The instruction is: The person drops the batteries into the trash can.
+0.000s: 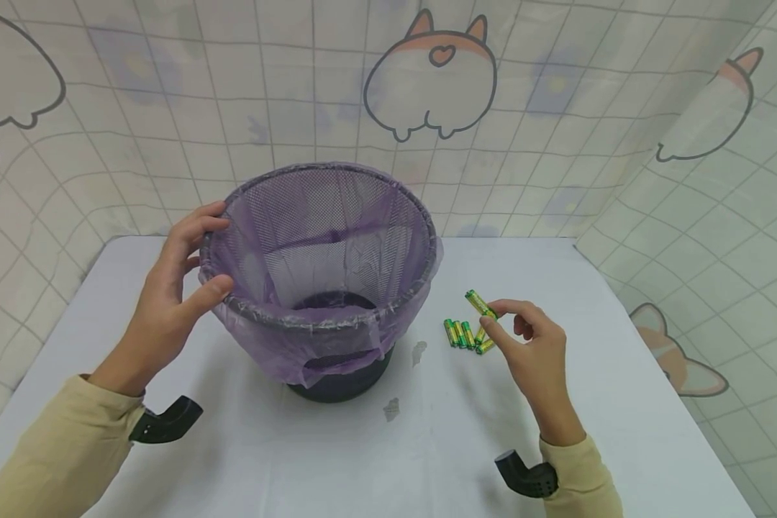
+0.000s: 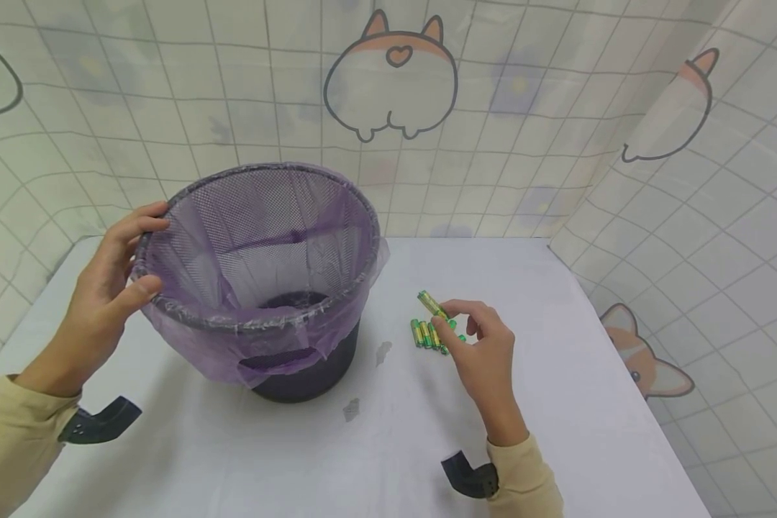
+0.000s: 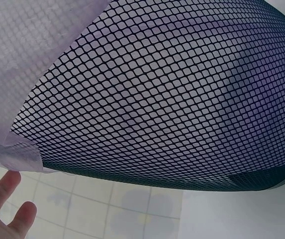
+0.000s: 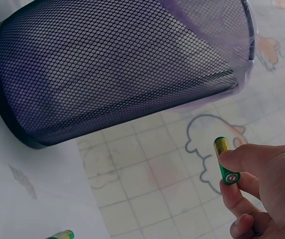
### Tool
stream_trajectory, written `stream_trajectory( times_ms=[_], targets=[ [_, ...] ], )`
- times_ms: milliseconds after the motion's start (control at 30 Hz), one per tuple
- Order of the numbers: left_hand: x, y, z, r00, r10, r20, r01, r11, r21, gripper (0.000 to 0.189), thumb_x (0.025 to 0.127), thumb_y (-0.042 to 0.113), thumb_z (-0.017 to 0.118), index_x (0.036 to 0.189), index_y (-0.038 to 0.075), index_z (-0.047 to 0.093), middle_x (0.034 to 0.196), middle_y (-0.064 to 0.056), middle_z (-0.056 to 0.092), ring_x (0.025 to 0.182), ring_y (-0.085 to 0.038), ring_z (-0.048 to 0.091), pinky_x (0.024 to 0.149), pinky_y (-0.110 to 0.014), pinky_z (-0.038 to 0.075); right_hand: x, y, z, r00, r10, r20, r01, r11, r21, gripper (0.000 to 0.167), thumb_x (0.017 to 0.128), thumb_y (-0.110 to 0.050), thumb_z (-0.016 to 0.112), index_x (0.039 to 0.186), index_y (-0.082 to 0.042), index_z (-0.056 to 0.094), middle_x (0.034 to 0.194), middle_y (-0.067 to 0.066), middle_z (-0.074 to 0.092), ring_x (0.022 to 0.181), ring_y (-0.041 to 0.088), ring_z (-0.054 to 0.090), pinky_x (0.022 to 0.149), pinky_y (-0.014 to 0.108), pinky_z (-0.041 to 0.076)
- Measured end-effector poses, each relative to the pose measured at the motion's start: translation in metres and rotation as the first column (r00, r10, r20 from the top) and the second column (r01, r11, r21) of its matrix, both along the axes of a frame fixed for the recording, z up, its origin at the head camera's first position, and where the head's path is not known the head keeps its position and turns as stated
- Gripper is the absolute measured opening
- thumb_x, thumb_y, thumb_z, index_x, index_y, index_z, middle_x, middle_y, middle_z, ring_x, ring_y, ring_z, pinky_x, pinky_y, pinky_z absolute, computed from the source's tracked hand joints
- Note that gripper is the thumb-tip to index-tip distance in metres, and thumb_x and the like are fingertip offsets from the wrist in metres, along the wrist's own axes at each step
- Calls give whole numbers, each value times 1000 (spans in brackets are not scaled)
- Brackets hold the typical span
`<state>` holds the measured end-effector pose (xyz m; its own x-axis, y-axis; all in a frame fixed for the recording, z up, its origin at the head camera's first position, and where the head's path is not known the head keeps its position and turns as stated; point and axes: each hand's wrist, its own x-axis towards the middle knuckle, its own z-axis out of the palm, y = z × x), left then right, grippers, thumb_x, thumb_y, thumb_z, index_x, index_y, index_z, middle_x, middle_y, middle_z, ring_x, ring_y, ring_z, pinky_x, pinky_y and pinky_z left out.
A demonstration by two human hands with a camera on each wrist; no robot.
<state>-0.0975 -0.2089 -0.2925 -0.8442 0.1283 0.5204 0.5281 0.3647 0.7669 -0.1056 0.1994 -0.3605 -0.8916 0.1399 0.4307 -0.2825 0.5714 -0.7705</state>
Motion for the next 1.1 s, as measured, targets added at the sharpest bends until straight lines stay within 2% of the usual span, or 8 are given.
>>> stream_trajectory(
  times_ms=[167, 367, 533, 833, 1100],
  targets=[
    [0, 0, 0, 1000, 0, -1, 0, 1000, -1, 55, 89, 5, 55, 142, 11, 41, 157, 0, 30, 138, -10, 33, 99, -24, 27, 0, -1, 3, 1000, 4, -10, -4, 1000, 1, 17, 82, -9, 75, 98, -12, 74, 82, -3, 59, 73, 11, 40, 66, 23, 31],
    [-1, 0, -1, 1000, -7, -11, 7, 1000, 13, 54, 89, 5, 55, 141, 10, 41, 157, -1, 31, 137, -10, 34, 99, -23, 28, 0, -2, 7, 999, 13, -39, -13, 1000, 1, 17, 82, -10, 75, 98, -13, 74, 80, -7, 57, 73, 14, 41, 66, 27, 32],
    [-1, 0, -2, 1000, -7, -13, 8, 1000, 13, 54, 89, 4, 55, 141, 10, 41, 157, -1, 31, 137, -10, 35, 98, -23, 28, -2, -4, 10, 999, 13, -46, -13, 1000, 3, 19, 81, -9, 76, 99, -14, 74, 81, -7, 57, 73, 13, 40, 66, 24, 30],
    [-1, 0, -1, 1000, -5, -6, 5, 1000, 12, 55, 89, 5, 55, 142, 10, 41, 157, -1, 31, 137, -10, 34, 99, -23, 28, -4, -9, 15, 999, -9, -48, 10, 1000, 6, 20, 80, -2, 75, 99, -6, 73, 79, -7, 55, 73, 13, 38, 67, 29, 30],
    [-1, 0, -1, 1000, -9, -5, 9, 1000, 15, 54, 89, 5, 55, 141, 10, 41, 157, -1, 31, 136, -10, 35, 98, -24, 28, -2, -9, 21, 995, 42, -86, -45, 999, -29, 20, 80, -7, 76, 99, -12, 74, 82, -11, 57, 74, 14, 40, 67, 25, 29]
  ],
)
